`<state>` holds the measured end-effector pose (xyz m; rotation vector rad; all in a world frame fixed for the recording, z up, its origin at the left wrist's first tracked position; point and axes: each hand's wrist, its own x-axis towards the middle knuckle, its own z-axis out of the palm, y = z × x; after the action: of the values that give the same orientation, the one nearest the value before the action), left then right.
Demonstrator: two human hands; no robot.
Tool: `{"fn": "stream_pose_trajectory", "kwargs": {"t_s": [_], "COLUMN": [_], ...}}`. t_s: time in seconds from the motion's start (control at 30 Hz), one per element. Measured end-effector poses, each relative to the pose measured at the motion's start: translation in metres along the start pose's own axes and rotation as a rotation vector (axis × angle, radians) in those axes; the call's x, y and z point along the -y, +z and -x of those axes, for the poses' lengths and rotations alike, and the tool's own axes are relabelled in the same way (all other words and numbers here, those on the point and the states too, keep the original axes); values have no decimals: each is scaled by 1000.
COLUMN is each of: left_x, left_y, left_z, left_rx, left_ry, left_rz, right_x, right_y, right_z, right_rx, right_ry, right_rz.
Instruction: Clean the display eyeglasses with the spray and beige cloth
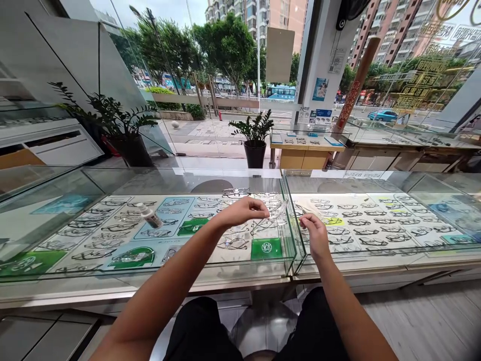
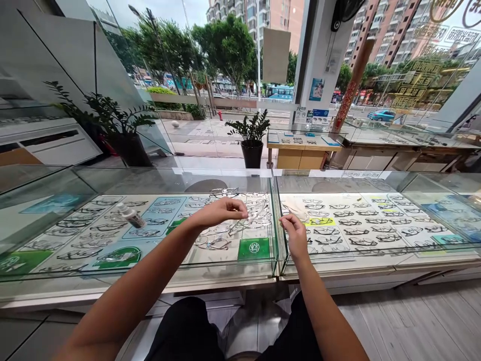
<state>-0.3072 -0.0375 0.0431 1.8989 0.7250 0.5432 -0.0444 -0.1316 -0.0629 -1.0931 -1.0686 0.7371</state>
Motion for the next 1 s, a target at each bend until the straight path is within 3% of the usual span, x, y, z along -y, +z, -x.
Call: {"fn": "stream_pose_trajectory", "kwargs": {"t_s": [0.17, 0.3, 0.47, 0.6, 0.7, 0.83, 1.0], "left_x": [6, 23, 47, 61, 60, 54, 55], "left_y": [-19, -23, -23, -21, -22, -25, -33], "left_z": [-19, -37, -43, -43, -41, -34, -27], "left_rx": [-479, -681, -704, -664, -611, -574, -600], "left_ry": [151, 283, 343, 309, 266, 241, 194], "left_rz": [226, 288, 253, 270, 280, 272, 264], "right_x": [47, 55, 38, 24, 19, 21, 24], "right_y": [56, 100, 124, 127, 126, 121, 112], "right_z": [-58, -101, -115, -110, -109, -109, -111], "right_rx": [250, 331, 348, 343, 358, 366, 188], "right_ry": [-189, -313, -362, -260, -179, -185, -297], "right_rz": [101, 174, 150, 83, 26, 49, 171]}}
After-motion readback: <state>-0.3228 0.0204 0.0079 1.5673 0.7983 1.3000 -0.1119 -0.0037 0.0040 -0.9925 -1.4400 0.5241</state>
